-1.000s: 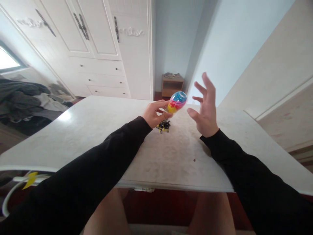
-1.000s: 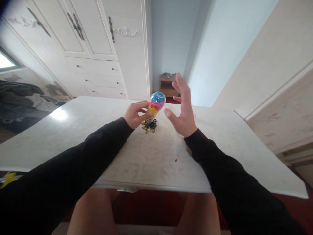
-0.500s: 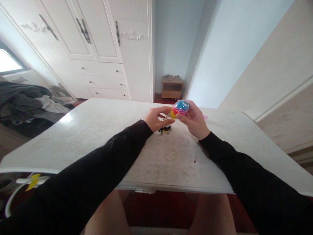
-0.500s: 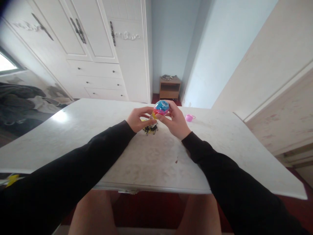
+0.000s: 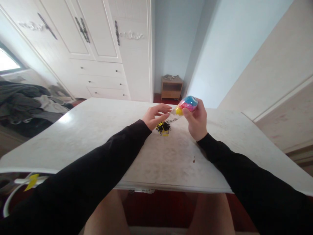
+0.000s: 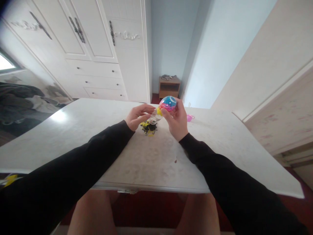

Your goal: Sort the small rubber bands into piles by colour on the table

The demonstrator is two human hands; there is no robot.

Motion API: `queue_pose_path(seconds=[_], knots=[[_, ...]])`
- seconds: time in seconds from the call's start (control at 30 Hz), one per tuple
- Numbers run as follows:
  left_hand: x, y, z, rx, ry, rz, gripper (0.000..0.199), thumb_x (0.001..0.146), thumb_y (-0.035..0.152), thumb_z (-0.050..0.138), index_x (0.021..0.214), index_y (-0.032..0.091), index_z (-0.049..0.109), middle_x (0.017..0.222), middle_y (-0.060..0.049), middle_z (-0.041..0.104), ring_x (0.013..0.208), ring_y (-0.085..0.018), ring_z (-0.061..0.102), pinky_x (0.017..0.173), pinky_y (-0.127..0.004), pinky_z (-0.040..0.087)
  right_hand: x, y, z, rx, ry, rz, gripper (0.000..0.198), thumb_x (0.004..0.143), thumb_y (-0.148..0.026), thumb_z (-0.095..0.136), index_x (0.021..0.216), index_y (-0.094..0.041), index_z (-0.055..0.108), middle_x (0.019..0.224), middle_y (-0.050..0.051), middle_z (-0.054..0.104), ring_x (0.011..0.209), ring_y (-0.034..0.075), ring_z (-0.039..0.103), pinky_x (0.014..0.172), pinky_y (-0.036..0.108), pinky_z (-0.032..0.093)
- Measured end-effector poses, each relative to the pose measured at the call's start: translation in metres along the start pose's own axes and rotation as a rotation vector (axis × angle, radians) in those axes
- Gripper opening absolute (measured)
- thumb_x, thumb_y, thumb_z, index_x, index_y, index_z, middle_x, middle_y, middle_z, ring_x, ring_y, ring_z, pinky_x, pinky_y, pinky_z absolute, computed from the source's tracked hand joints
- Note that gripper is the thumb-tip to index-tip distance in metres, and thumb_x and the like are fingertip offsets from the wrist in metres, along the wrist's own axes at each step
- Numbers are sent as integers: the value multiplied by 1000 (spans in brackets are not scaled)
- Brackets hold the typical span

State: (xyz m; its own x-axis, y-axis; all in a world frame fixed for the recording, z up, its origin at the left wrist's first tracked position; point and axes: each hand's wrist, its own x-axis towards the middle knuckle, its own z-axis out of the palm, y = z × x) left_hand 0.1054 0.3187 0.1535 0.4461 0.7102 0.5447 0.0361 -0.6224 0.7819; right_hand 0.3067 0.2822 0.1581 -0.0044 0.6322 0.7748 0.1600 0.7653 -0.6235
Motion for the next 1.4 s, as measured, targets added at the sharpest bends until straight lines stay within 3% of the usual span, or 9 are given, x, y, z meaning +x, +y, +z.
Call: queue_pose_path(seconds=[0.27, 0.63, 0.83, 1.2, 1.4], knots=[[-1, 2, 1, 38, -46, 42, 41, 79, 42, 78, 108, 14, 73, 108, -11, 78, 95, -20, 76, 85, -36, 64, -1, -2, 1, -11, 28, 16, 42, 90, -59, 71, 117, -31, 56, 108, 3, 65, 95, 23, 67, 88, 46, 61], [-1, 2, 3, 79, -36, 81, 64, 59, 39, 96, 113, 14, 73, 110, -13, 78, 99, -24, 76, 93, -42, 63, -2, -9, -2, -68, 21, -21, 44, 91, -63, 67, 119, -32, 54, 111, 5, 63, 97, 24, 68, 88, 47, 62], [0, 0, 3, 77, -45, 91, 66, 58, 39, 96, 114, 14, 72, 110, -13, 79, 99, -24, 76, 93, -42, 63, -6, -6, 2, -31, 4, 30, 48, 90, -66, 68, 120, -32, 55, 112, 5, 64, 102, 26, 68, 94, 50, 61], [-1, 4, 5, 112, -45, 103, 56, 64, 38, 92, 112, 15, 74, 108, -11, 79, 96, -22, 76, 90, -39, 63, -10, -8, 4, -39, -38, 15, 44, 90, -61, 69, 120, -32, 54, 115, 4, 62, 103, 25, 67, 92, 47, 62], [-1, 4, 10, 147, -13, 84, 46, 70, 42, 89, 106, 16, 77, 100, -8, 80, 90, -20, 75, 85, -35, 64, -10, -7, 9, 25, -36, 63, 48, 83, -58, 79, 115, -32, 56, 112, 2, 64, 102, 22, 67, 88, 43, 62]])
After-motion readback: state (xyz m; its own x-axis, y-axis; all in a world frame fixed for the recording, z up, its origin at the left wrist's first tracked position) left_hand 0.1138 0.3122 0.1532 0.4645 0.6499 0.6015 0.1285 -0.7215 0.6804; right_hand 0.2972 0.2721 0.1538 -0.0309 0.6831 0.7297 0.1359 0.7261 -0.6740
